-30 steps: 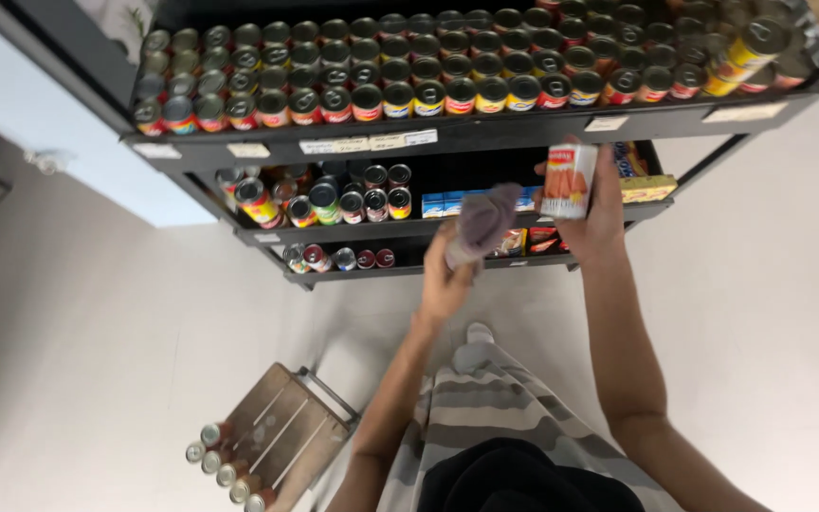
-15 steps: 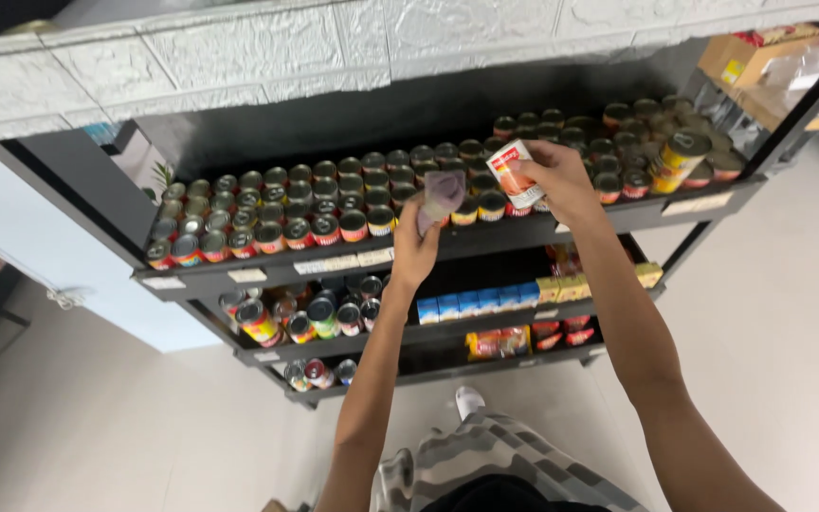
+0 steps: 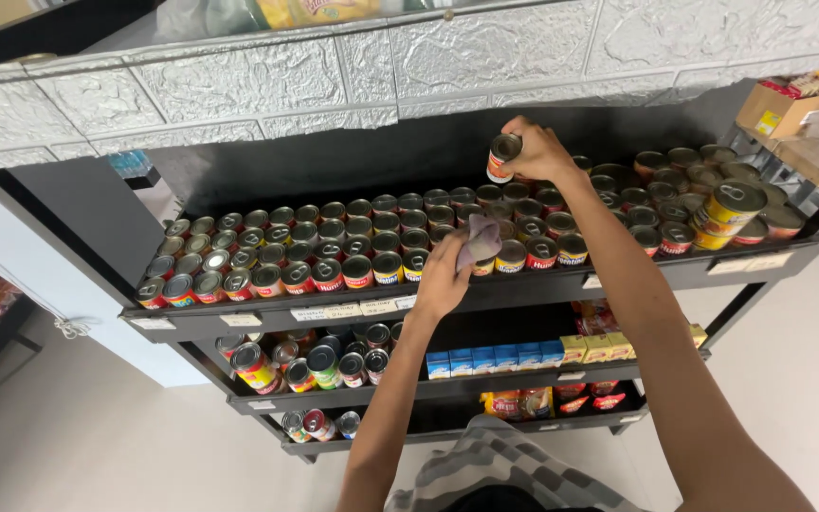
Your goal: Wiping canned goods with a cloth and organizing them on a grocery store shelf.
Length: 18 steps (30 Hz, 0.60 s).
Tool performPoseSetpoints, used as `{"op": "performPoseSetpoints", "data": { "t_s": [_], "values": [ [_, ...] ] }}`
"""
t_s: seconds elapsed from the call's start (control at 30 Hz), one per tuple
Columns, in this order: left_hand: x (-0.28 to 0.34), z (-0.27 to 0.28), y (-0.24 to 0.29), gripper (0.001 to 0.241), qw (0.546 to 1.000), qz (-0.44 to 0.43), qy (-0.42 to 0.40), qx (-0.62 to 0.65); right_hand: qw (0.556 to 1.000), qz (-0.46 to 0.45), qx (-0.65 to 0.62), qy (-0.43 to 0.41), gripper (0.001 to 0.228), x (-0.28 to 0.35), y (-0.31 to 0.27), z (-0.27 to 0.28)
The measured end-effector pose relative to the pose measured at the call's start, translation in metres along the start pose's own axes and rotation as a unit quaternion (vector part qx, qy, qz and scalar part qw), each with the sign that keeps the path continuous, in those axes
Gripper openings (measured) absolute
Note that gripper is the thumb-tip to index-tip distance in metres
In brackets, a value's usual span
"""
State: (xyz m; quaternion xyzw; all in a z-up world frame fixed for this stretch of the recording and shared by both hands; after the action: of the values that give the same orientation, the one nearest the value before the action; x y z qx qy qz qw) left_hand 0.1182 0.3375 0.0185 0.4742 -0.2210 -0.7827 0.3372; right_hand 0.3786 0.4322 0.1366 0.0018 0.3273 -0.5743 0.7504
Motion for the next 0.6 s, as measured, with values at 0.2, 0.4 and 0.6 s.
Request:
{"op": "performPoseSetpoints", "data": {
  "t_s": [0.2, 0.4, 0.6],
  "values": [
    [-0.002, -0.001, -0.003, 0.052, 1.0, 0.019, -0.007, 0.007, 0.995, 0.079, 0.0, -0.059, 0.067, -0.032, 0.046, -0.029],
    [-0.003, 0.0, -0.005, 0.052, 1.0, 0.0, 0.0, 0.022, 0.982, 0.07, 0.034, -0.173, 0.068, -0.042, 0.095, -0.071],
    [0.0, 0.0, -0.006, 0.053, 1.0, 0.002, -0.013, 0.019, 0.952, -0.017, 0.054, -0.3, 0.061, -0.039, 0.13, -0.097]
  ]
}}
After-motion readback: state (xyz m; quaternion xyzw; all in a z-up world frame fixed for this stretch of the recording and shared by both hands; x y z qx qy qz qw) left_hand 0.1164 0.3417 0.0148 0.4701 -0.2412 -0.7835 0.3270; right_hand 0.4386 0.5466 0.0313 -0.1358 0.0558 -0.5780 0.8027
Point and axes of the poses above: each hand's wrist, its own x-axis away from the middle knuckle, its own z-axis out of the back of the hand, y = z × x, the point moved 2 cm from there along -x, towards the middle knuckle, and after that the axes turned 13 degrees about z, right-handed, at the moved point
